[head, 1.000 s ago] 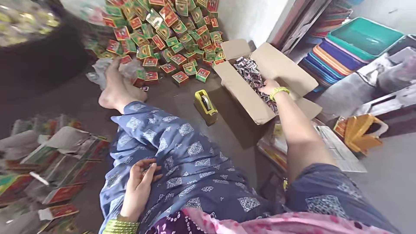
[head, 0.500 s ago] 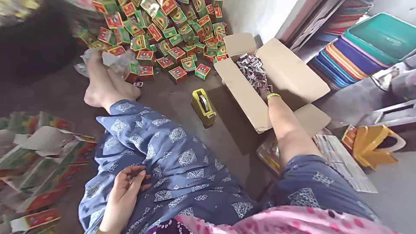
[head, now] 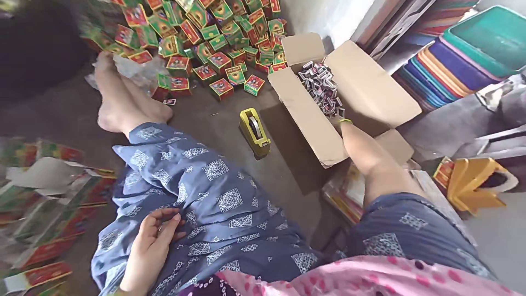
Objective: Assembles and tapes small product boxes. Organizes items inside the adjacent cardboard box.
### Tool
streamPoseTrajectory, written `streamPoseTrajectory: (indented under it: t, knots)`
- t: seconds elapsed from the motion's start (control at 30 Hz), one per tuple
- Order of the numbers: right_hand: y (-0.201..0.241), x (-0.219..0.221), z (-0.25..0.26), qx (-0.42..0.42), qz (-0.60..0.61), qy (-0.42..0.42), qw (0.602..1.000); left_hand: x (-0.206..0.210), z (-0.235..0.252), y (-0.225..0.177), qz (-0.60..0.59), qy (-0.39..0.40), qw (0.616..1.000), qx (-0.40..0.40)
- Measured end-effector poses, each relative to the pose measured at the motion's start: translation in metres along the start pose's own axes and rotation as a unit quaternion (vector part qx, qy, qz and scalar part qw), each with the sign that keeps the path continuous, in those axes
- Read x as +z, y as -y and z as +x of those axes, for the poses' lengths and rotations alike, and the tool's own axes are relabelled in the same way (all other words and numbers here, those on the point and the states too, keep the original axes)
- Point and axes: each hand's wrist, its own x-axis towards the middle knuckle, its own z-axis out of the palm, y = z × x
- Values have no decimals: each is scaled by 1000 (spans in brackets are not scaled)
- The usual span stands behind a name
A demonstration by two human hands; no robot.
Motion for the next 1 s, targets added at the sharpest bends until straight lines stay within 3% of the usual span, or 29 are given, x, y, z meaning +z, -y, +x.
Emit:
streamPoseTrajectory:
  t: [0.17, 0.4, 0.53, 0.67, 0.77, 0.83, 0.87, 0.93, 1.0]
  knots:
    - [0, -8, 1, -74, -199, 67, 975, 1, 0, -1, -3, -1, 1000, -4]
    - [3, -7, 13, -100, -272, 127, 949, 0, 2, 1, 11, 0, 1000, -7]
    - [5, 2, 9, -49, -140, 70, 986, 1, 4, 0, 6, -1, 1000, -4]
    - [5, -7, 3, -98, -190, 89, 973, 3, 4, 1, -7, 0, 1000, -5]
    - [10, -10, 11, -63, -192, 92, 975, 2, 4, 3, -3, 1, 1000, 3]
    - [-4, 0, 52, -74, -225, 20, 971, 1, 4, 4, -6, 6, 1000, 12]
    - [-29, 25, 88, -148, -202, -150, 956, -1, 3, 6, -10, 7, 1000, 16]
    - [-31, 14, 113, -185, -174, -175, 951, -4, 2, 8, -16, 8, 1000, 18]
    - [-20, -1, 91, -208, -60, -212, 953, -7, 0, 11, -26, 8, 999, 20]
